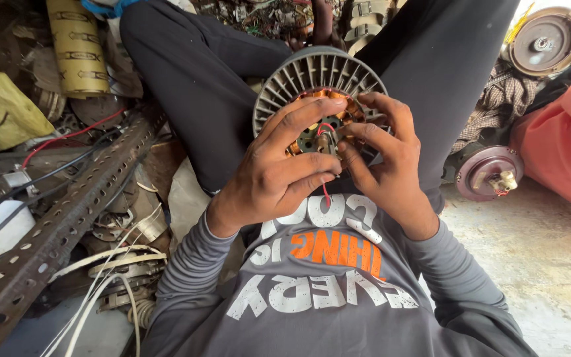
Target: The person sits on the floor and works on a circular electric motor stator, manipulating copper windings and red wires. They use a small white rectangular object to adjust the windings and later use pliers to cut a wire.
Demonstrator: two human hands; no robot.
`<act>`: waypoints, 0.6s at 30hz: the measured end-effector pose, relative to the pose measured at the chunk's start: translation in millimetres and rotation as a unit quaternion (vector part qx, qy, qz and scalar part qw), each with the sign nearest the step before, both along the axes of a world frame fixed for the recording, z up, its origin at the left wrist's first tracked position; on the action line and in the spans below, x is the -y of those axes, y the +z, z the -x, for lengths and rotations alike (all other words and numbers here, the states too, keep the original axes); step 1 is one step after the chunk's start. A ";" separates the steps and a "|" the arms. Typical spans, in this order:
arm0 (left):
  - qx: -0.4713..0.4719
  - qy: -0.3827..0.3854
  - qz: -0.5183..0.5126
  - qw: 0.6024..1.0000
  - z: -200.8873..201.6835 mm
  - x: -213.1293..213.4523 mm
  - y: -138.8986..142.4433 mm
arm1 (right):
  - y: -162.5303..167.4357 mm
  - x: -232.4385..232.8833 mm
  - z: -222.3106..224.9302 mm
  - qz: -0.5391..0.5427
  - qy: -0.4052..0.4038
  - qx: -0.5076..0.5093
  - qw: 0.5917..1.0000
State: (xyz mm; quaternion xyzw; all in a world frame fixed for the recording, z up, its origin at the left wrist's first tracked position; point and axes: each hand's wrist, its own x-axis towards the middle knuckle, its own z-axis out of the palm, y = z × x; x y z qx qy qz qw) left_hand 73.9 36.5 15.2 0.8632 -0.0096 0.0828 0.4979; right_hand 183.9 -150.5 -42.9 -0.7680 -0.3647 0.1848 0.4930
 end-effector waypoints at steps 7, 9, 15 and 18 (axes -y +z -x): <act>-0.004 0.063 0.017 0.998 14.7 1.4 0.1 | 19.6 -1.8 9.9 -0.124 0.009 0.032 0.992; -0.004 0.105 0.048 0.993 21.2 4.3 -3.8 | 26.1 -4.0 14.2 -0.113 0.011 0.067 0.991; 0.041 0.157 0.062 0.985 32.7 15.2 -19.7 | 34.4 -9.2 7.2 -0.116 0.012 0.113 0.987; 0.115 0.148 -0.022 0.982 31.3 21.8 -25.3 | 36.4 -8.3 4.4 -0.144 0.000 0.132 0.981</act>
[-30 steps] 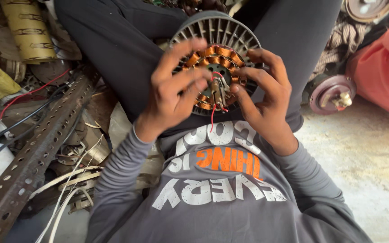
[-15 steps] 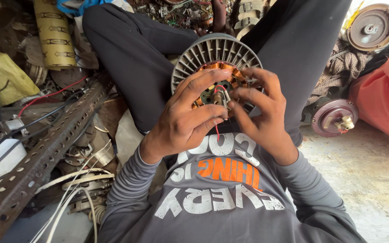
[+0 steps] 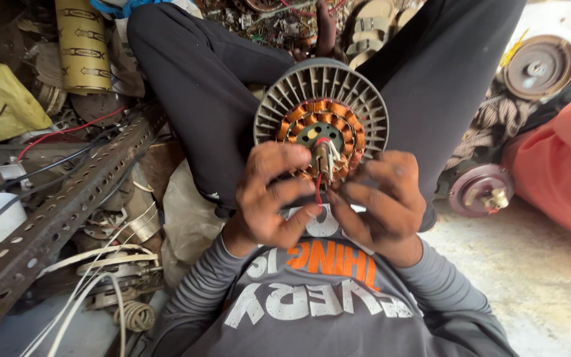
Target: The person sits on the floor and works on a circular electric motor stator, manipulating copper windings and red wires. They use a small white rectangular object to adjust the windings and later use pliers to cut a wire.
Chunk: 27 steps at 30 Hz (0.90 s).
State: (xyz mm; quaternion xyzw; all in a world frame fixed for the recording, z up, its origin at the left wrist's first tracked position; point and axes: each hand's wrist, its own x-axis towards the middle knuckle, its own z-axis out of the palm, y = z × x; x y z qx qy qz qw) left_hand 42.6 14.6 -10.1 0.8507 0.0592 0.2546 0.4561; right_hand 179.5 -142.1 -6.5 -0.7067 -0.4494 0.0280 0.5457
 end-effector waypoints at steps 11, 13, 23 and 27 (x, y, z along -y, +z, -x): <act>0.037 0.045 -0.006 0.998 2.2 20.8 -19.8 | -1.4 11.3 -13.0 0.050 -0.013 -0.119 0.992; -0.031 0.096 -0.024 0.995 3.6 23.3 -25.2 | -6.7 11.7 -12.9 0.099 -0.044 -0.143 0.984; -0.110 0.130 -0.031 0.985 -14.2 31.0 -51.4 | -31.1 2.8 -3.8 0.187 -0.044 -0.094 0.977; -0.116 0.094 -0.015 0.989 -16.1 27.0 -53.6 | -33.7 6.6 -2.4 0.189 -0.037 -0.169 0.967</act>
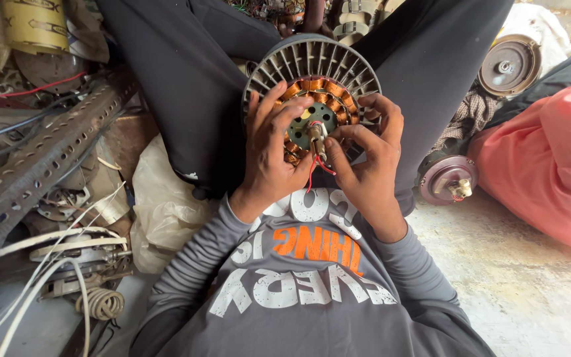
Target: The person sits on the floor and works on a circular electric motor stator, manipulating copper windings and red wires. They use a small white rectangular object to adjust the windings and later use pliers to cut a wire.
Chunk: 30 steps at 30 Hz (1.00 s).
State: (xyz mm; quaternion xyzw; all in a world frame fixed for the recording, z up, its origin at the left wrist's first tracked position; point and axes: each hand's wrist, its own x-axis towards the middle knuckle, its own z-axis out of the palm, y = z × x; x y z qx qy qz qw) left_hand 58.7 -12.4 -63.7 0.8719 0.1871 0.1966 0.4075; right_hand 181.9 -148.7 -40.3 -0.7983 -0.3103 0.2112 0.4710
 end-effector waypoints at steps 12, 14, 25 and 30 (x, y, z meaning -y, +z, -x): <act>-0.052 -0.236 -0.026 0.970 -30.1 -55.1 13.1 | -19.9 6.4 -1.5 -0.036 0.043 0.014 0.998; -0.047 -0.277 -0.038 0.959 -38.5 -63.8 15.3 | -24.1 9.1 -5.2 -0.027 0.058 0.023 0.998; -0.021 -0.336 -0.160 0.928 -48.6 -77.3 10.9 | -27.4 11.9 -6.4 -0.088 0.039 0.010 0.995; -0.014 -0.345 -0.165 0.924 -46.2 -76.0 -0.8 | -22.5 7.2 -4.2 -0.058 0.065 0.112 0.990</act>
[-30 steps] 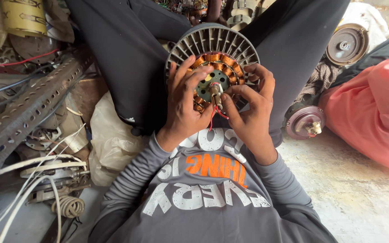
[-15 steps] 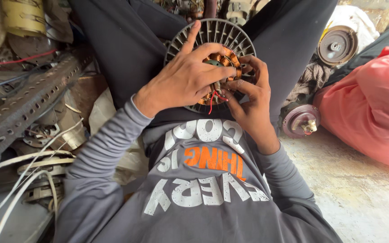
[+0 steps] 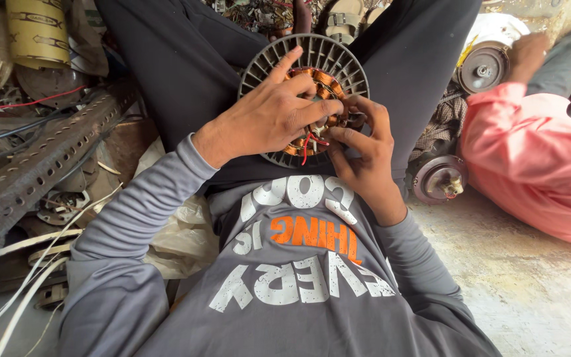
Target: The person sits on the floor and works on a circular electric motor stator, manipulating copper windings and red wires. They use a small white rectangular object to adjust the windings and later use pliers to cut a wire.
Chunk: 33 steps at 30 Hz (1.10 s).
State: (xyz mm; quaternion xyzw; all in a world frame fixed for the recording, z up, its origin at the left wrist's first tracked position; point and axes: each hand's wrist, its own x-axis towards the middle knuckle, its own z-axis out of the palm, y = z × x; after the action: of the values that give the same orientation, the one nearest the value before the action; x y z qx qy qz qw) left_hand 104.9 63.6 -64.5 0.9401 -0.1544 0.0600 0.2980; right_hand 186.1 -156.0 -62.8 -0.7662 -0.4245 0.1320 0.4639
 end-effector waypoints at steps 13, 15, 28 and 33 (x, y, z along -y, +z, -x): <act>0.016 0.000 0.053 0.998 3.2 -1.1 -10.7 | -16.7 3.8 6.8 -0.107 -0.106 -0.154 0.977; 0.023 0.004 0.063 0.998 4.7 -1.4 -9.7 | -11.8 3.2 8.4 -0.075 -0.098 -0.141 0.982; 0.024 0.023 0.084 0.996 2.5 0.3 -2.9 | 7.8 -7.5 -5.5 0.002 0.000 -0.032 0.999; 0.004 0.019 0.083 0.996 -0.6 0.7 -3.7 | 4.1 -1.9 -11.1 0.026 0.018 -0.032 0.999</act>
State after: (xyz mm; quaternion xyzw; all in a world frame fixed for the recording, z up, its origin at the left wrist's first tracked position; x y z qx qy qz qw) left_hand 105.5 62.9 -68.2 0.9146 -0.1323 0.0819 0.3732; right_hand 197.3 -154.1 -58.7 -0.7657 -0.4193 0.1756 0.4549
